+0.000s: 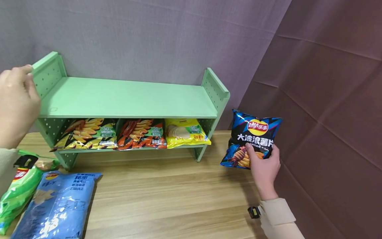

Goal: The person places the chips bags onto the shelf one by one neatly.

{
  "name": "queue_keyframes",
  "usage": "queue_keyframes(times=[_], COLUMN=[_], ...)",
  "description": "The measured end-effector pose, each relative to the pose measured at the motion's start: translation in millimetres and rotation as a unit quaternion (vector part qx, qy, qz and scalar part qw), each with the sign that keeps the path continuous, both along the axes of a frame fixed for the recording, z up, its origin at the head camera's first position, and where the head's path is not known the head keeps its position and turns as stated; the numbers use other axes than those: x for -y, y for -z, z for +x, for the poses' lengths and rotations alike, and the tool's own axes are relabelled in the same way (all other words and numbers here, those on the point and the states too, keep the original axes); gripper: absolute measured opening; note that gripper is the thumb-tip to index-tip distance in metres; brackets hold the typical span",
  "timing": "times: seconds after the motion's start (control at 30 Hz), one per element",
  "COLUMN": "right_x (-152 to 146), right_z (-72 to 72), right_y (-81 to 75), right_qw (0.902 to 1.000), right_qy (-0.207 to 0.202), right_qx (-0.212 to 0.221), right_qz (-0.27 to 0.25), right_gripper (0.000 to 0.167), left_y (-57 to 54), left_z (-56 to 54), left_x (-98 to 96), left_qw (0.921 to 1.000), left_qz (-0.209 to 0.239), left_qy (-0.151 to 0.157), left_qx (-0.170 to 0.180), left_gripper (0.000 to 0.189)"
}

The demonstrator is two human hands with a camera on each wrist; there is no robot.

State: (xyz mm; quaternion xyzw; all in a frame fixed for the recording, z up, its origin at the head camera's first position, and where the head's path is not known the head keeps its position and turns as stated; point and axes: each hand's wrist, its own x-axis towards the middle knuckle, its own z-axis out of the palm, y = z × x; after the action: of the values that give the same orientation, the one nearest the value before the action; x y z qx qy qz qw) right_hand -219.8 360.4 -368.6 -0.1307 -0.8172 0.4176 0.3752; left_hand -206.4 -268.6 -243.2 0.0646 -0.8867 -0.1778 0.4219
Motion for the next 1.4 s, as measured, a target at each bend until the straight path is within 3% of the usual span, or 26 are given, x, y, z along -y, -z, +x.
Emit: queue_keyframes(times=[0.17, 0.37, 0.6, 0.73, 0.97, 1.3, 1.4], right_x=[14.6, 52.1, 81.1, 100.8, 134.5, 174.1, 175.7], right_z=[10.6, 34.4, 35.0, 30.9, 21.9, 6.5, 7.7], right_y=[-15.0, -45.2, -66.6, -76.8, -96.0, -119.2, -119.0], right_qw=[0.9907, 0.9743, 0.9381, 0.9318, 0.9346, 0.9329, 0.9363], right_qy=[-0.016, -0.063, -0.170, -0.200, -0.237, -0.273, -0.272], right_qx=[-0.130, -0.214, -0.300, -0.303, -0.260, -0.230, -0.218], right_qz=[-0.038, -0.034, -0.033, -0.006, 0.050, 0.046, 0.045], right_gripper=[0.062, 0.061, 0.060, 0.061, 0.060, 0.060, 0.059], left_y=[0.4, 0.8, 1.1, 0.8, 1.1, 1.2, 18.0], left_z=[-0.9, -2.2, -1.7, -0.7, 0.0, -1.0, -5.0], left_x=[1.6, 3.3, 4.5, 5.0, 4.5, 8.2, 1.6], left_qw=[1.0000, 1.0000, 1.0000, 1.0000, 1.0000, 0.9999, 0.9998], left_qz=[-0.001, -0.003, -0.001, -0.002, -0.002, -0.004, 0.002], left_qy=[-0.002, 0.001, 0.002, 0.002, -0.004, -0.005, 0.006], left_qx=[0.004, 0.004, 0.006, 0.008, -0.001, 0.014, 0.017], left_gripper=[0.043, 0.042, 0.042, 0.042, 0.043, 0.043, 0.043])
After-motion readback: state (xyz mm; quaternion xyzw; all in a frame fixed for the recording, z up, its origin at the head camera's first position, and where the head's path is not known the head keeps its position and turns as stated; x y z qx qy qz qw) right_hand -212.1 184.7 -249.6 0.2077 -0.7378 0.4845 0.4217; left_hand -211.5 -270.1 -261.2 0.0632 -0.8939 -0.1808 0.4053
